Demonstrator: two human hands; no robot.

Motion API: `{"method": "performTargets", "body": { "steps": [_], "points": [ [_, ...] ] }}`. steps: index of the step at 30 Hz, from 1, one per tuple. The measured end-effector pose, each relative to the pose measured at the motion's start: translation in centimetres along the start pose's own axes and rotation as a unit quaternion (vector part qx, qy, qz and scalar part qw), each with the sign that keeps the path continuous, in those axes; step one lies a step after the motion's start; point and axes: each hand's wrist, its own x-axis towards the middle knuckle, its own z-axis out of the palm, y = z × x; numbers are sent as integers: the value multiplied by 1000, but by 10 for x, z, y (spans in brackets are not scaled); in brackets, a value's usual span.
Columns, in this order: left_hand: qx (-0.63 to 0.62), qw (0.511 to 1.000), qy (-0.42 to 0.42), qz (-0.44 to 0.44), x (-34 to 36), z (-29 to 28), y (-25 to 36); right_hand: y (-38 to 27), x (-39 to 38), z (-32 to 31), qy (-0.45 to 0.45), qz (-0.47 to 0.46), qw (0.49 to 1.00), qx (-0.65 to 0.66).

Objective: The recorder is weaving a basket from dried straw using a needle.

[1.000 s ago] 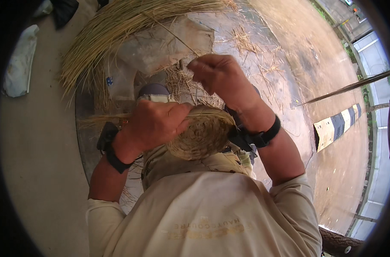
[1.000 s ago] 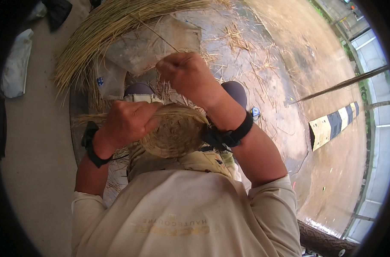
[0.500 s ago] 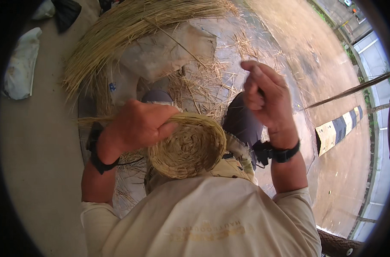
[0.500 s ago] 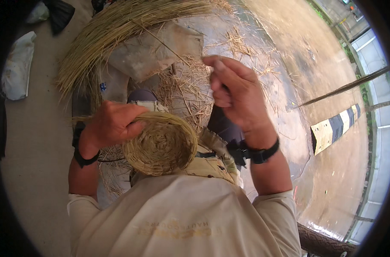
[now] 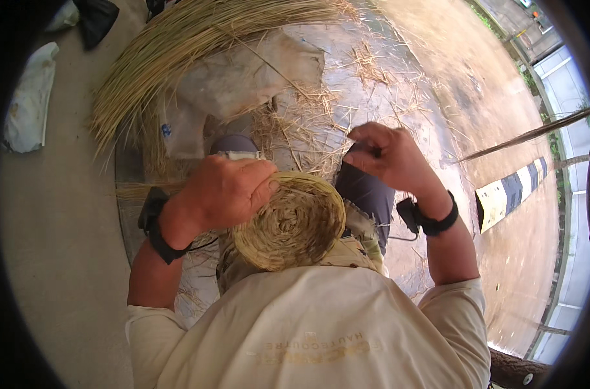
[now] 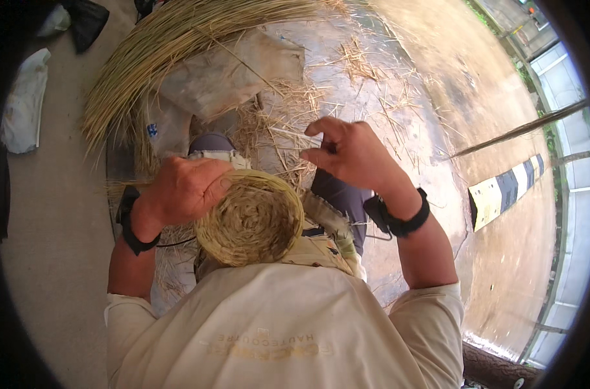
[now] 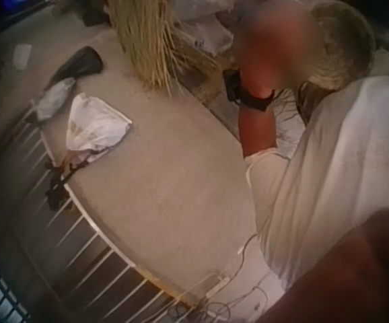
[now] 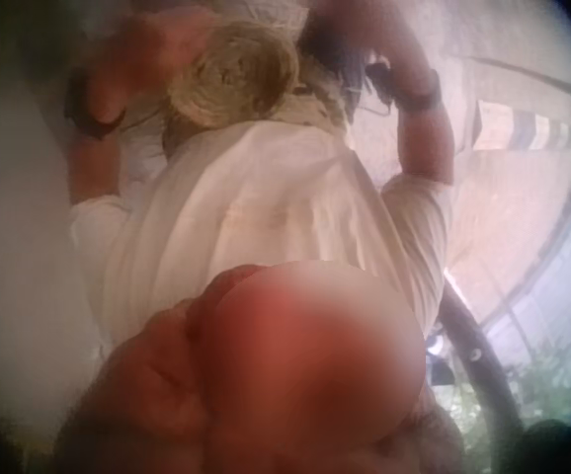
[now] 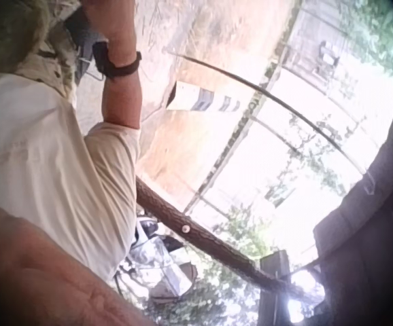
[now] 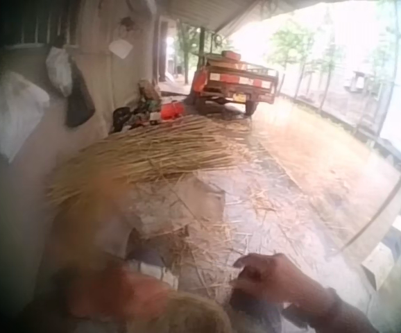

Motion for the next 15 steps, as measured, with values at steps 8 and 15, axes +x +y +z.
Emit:
{"method": "performTargets", "body": {
  "steps": [8,15],
  "points": [
    [-47,996,11,-75,-25,11,-1,14,-27,24,20,50,973,225],
    [-71,993,51,-84,-27,22,5,-7,9,4,9,221,897,382]
  ]
}}
